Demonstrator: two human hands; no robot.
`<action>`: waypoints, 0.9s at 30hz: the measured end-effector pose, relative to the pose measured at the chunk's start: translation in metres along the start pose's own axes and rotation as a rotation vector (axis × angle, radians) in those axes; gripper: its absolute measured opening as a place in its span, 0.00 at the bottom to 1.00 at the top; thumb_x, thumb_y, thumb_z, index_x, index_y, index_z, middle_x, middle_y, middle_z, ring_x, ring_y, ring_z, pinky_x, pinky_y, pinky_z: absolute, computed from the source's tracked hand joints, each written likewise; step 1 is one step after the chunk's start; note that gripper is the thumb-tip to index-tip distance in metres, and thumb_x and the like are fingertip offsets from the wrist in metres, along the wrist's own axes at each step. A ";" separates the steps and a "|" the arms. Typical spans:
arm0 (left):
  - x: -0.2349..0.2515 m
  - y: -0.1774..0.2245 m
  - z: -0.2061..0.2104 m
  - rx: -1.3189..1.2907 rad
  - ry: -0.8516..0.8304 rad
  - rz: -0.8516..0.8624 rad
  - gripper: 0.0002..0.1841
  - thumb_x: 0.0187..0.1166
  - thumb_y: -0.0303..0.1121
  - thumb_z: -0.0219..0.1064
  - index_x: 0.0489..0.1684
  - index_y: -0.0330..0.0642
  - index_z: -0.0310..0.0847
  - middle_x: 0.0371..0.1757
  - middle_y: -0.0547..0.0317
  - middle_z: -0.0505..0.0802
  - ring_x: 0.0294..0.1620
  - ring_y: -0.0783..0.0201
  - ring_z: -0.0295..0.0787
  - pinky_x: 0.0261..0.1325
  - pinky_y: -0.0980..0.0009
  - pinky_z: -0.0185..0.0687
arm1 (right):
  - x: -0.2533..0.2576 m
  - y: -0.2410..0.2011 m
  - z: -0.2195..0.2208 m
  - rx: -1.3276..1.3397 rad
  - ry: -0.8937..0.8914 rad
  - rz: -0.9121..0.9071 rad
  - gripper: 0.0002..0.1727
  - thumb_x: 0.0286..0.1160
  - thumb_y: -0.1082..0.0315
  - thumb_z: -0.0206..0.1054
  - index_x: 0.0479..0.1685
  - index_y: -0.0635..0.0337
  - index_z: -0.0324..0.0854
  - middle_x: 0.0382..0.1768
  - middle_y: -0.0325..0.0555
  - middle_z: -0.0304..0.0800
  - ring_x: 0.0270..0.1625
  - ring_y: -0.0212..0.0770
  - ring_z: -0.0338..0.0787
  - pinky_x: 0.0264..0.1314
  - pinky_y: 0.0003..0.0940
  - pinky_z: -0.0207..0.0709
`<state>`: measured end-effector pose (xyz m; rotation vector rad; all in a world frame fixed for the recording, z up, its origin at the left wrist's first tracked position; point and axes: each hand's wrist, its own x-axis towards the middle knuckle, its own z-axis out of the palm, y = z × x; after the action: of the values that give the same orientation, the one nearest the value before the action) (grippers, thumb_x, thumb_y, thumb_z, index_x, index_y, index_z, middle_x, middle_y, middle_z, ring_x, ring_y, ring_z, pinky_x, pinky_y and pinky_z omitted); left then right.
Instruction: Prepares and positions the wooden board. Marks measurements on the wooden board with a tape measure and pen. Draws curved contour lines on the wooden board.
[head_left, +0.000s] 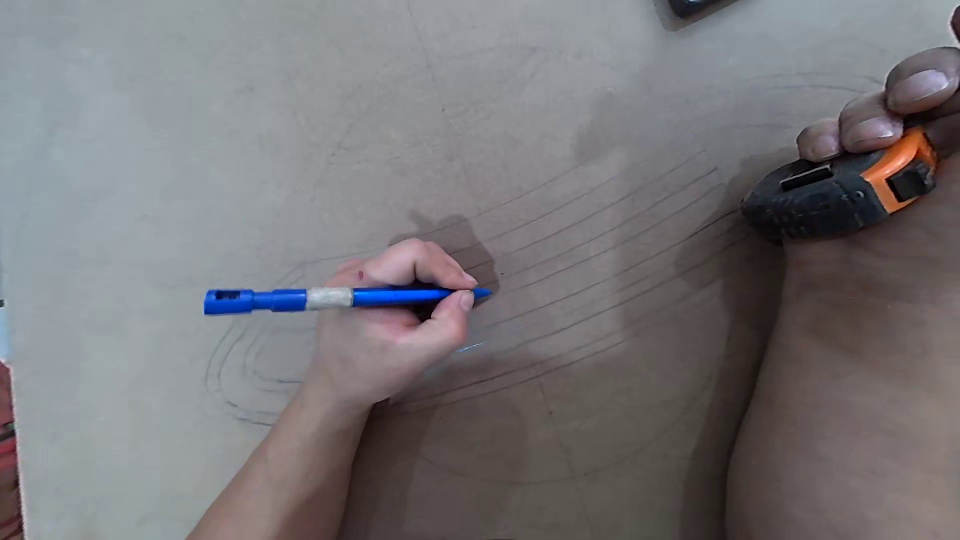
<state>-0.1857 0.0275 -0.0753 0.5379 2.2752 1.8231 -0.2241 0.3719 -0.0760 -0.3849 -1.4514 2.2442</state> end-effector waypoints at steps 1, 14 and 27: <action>0.000 0.001 0.002 0.048 0.017 0.002 0.03 0.70 0.30 0.74 0.37 0.46 0.86 0.35 0.68 0.92 0.29 0.74 0.87 0.29 0.81 0.84 | 0.000 0.000 0.000 -0.002 0.000 -0.003 0.25 0.98 0.61 0.32 0.52 0.58 0.78 0.25 0.36 0.81 0.20 0.32 0.82 0.27 0.27 0.85; 0.000 0.004 0.005 0.168 0.033 -0.005 0.03 0.68 0.30 0.72 0.34 0.47 0.87 0.33 0.70 0.92 0.28 0.76 0.87 0.27 0.82 0.83 | -0.001 -0.001 0.000 -0.011 -0.010 0.002 0.25 0.98 0.61 0.32 0.53 0.58 0.78 0.25 0.36 0.81 0.21 0.32 0.82 0.29 0.27 0.85; 0.002 0.004 0.004 0.186 0.009 0.005 0.02 0.65 0.28 0.72 0.31 0.46 0.86 0.31 0.69 0.91 0.27 0.76 0.86 0.25 0.82 0.82 | 0.000 0.001 -0.002 -0.005 -0.018 -0.014 0.25 0.98 0.61 0.32 0.53 0.58 0.78 0.25 0.36 0.81 0.21 0.32 0.82 0.28 0.27 0.85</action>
<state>-0.1849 0.0329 -0.0722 0.5646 2.4668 1.6276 -0.2236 0.3728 -0.0774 -0.3562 -1.4650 2.2389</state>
